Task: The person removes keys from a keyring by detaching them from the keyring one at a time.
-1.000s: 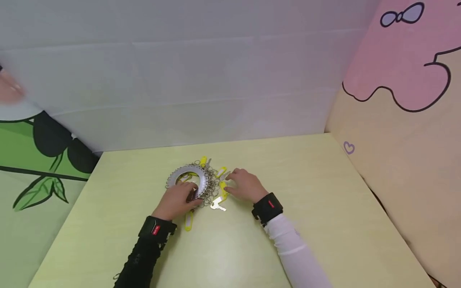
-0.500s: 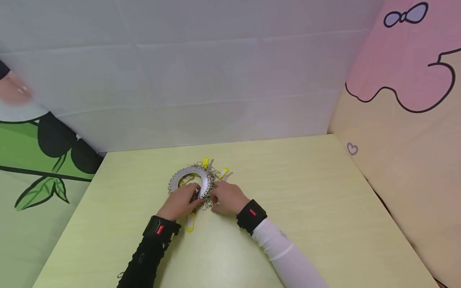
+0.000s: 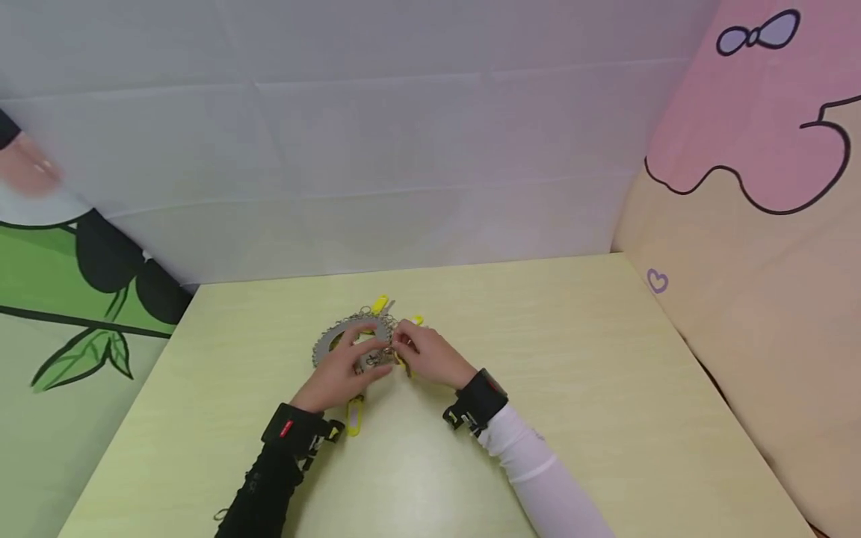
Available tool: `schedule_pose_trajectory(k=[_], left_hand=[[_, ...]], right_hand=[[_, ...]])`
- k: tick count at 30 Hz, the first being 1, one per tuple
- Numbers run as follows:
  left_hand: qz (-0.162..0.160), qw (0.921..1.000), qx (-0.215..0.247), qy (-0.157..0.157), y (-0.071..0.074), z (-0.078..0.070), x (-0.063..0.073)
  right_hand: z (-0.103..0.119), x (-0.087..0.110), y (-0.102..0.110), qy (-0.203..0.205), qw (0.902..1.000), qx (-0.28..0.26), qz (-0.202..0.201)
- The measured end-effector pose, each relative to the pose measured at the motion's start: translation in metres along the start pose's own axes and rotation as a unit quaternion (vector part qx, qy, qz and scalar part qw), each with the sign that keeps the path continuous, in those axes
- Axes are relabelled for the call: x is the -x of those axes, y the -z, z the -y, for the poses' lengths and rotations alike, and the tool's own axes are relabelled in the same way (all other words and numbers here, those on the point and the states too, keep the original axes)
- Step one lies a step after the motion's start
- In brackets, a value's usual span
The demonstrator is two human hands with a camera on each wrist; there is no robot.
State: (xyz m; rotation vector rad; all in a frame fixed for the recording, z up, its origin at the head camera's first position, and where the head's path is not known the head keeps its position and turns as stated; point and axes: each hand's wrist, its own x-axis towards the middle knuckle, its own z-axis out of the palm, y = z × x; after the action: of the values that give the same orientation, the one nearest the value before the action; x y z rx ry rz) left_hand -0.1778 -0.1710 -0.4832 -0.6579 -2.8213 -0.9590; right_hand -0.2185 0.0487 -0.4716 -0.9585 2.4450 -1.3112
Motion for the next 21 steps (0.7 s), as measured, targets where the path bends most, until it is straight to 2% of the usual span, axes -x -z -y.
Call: schedule_pose_trajectory(k=[4, 8, 13, 17, 21], left_hand=[[-0.033, 0.9993, 0.014, -0.003, 0.0, -0.008, -0.004], [-0.071, 0.9974, 0.007, 0.005, 0.002, -0.014, -0.004], [-0.116, 0.9932, -0.011, -0.006, 0.004, -0.018, -0.004], [-0.139, 0.9897, -0.031, -0.018, 0.003, -0.022, -0.004], [-0.165, 0.9836, -0.066, -0.034, -0.003, -0.027, -0.006]], right_hand=[[0.002, 0.002, 0.004, 0.003, 0.9956, -0.094, 0.01], [0.003, 0.003, 0.008, 0.015, 0.994, -0.108, -0.007], [0.007, 0.007, 0.014, 0.057, 0.9935, -0.048, -0.087], [0.012, 0.01, 0.02, 0.1, 0.9814, 0.039, -0.159], [0.015, 0.011, 0.022, 0.118, 0.9692, 0.119, -0.181]])
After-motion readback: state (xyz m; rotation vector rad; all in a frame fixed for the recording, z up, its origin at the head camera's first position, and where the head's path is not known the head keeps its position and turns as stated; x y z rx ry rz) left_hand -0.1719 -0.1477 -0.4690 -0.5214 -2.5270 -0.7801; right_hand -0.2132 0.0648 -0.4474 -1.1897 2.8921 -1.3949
